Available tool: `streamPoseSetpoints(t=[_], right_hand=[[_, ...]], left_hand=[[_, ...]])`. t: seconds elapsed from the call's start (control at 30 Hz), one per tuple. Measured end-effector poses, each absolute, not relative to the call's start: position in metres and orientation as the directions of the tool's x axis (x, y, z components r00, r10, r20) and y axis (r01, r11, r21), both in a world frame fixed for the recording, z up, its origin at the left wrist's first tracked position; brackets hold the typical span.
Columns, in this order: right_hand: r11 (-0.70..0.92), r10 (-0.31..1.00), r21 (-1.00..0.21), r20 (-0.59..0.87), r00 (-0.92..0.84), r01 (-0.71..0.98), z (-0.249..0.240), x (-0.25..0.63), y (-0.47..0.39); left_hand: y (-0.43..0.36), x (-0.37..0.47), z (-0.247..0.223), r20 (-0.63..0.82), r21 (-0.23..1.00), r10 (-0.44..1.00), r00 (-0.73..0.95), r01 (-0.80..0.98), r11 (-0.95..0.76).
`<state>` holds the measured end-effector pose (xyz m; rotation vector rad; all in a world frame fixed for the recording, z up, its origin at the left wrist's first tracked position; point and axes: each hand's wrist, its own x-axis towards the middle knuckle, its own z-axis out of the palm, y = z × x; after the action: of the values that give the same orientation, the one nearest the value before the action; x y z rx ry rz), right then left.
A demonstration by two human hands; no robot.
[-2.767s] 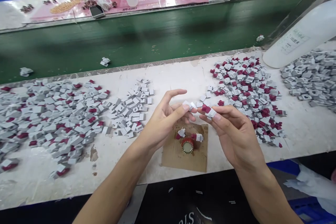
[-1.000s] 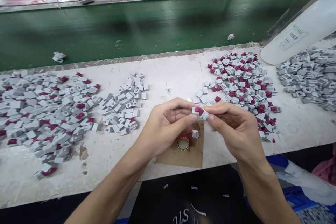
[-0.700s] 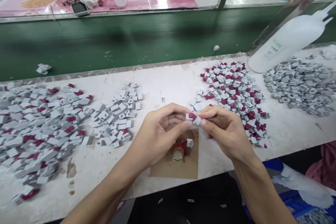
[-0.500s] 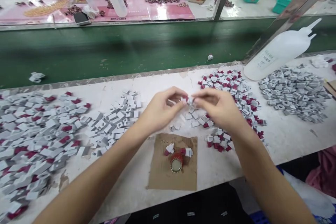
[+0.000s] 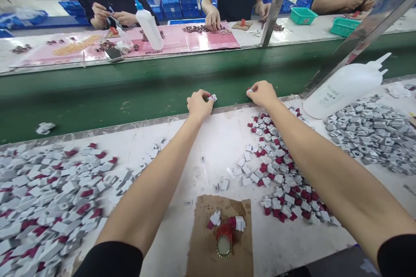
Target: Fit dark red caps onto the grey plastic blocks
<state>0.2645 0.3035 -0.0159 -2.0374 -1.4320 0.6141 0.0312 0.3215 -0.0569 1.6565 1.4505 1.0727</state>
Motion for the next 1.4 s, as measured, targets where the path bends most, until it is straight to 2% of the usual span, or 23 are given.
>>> streamPoseSetpoints(t=[0.1, 0.17, 0.3, 0.4, 0.57, 0.7, 0.77, 0.83, 0.9, 0.97, 1.03, 1.13, 1.23, 1.3, 1.4], right_hand=[[-0.093, 0.984, -0.803, 0.015, 0.176, 0.589, -0.004, 0.255, 0.276], [0.014, 0.993, -0.864, 0.071, 0.093, 0.503, 0.002, 0.248, 0.246], [0.162, 0.985, -0.934, 0.175, 0.011, 0.319, 0.006, 0.234, 0.178], [0.213, 0.975, -0.947, 0.221, 0.007, 0.242, 0.006, 0.222, 0.131], [0.132, 0.991, -0.983, 0.134, 0.004, 0.131, 0.007, 0.205, 0.052], [-0.064, 0.998, -0.995, -0.062, -0.030, -0.078, -0.003, 0.209, -0.005], [-0.150, 0.987, -0.980, -0.141, -0.076, -0.129, -0.010, 0.212, -0.026], [-0.217, 0.973, -0.966, -0.203, -0.109, -0.138, -0.015, 0.211, -0.041], [-0.252, 0.964, -0.962, -0.239, -0.118, -0.109, -0.017, 0.209, -0.051], [-0.223, 0.973, -0.973, -0.218, -0.080, -0.052, -0.019, 0.206, -0.057], [-0.154, 0.988, -0.987, -0.155, -0.002, 0.033, -0.021, 0.206, -0.062], [-0.067, 0.993, -0.983, -0.048, 0.111, 0.172, -0.026, 0.209, -0.070], [-0.065, 0.982, -0.966, -0.018, 0.187, 0.249, -0.036, 0.213, -0.077], [-0.088, 0.975, -0.960, -0.027, 0.223, 0.267, -0.044, 0.215, -0.081], [-0.118, 0.965, -0.959, -0.049, 0.258, 0.257, -0.060, 0.219, -0.087]], left_hand=[[0.293, 0.029, -0.039, 0.124, 0.891, 0.992, 0.031, 0.437, -0.125], [0.267, 0.030, -0.023, 0.106, 0.906, 0.988, 0.110, 0.398, -0.141], [0.208, 0.031, 0.000, 0.125, 0.972, 0.933, 0.338, 0.145, -0.183], [0.167, 0.028, 0.007, 0.117, 0.991, 0.919, 0.376, 0.020, -0.134], [0.095, 0.015, 0.016, -0.012, 1.000, 0.953, 0.303, 0.030, 0.003], [0.032, 0.004, 0.019, 0.006, 0.999, 0.929, 0.370, -0.046, 0.011], [0.004, 0.000, 0.017, -0.005, 0.997, 0.918, 0.396, -0.066, 0.034], [-0.020, -0.004, 0.014, 0.022, 1.000, 0.931, 0.364, -0.013, -0.019], [-0.037, -0.010, 0.011, 0.104, 0.984, 0.936, 0.336, 0.105, -0.146], [-0.046, -0.019, 0.005, 0.166, 0.936, 0.930, 0.329, 0.243, -0.253], [-0.048, -0.034, -0.004, 0.203, 0.848, 0.948, 0.245, 0.441, -0.295], [-0.043, -0.065, -0.022, 0.297, 0.570, 0.955, -0.010, 0.804, -0.169], [-0.033, -0.091, -0.038, 0.349, 0.331, 0.932, -0.094, 0.943, -0.028], [-0.028, -0.100, -0.044, 0.352, 0.273, 0.932, -0.084, 0.962, -0.016], [-0.025, -0.101, -0.049, 0.351, 0.269, 0.935, -0.043, 0.962, -0.057]])
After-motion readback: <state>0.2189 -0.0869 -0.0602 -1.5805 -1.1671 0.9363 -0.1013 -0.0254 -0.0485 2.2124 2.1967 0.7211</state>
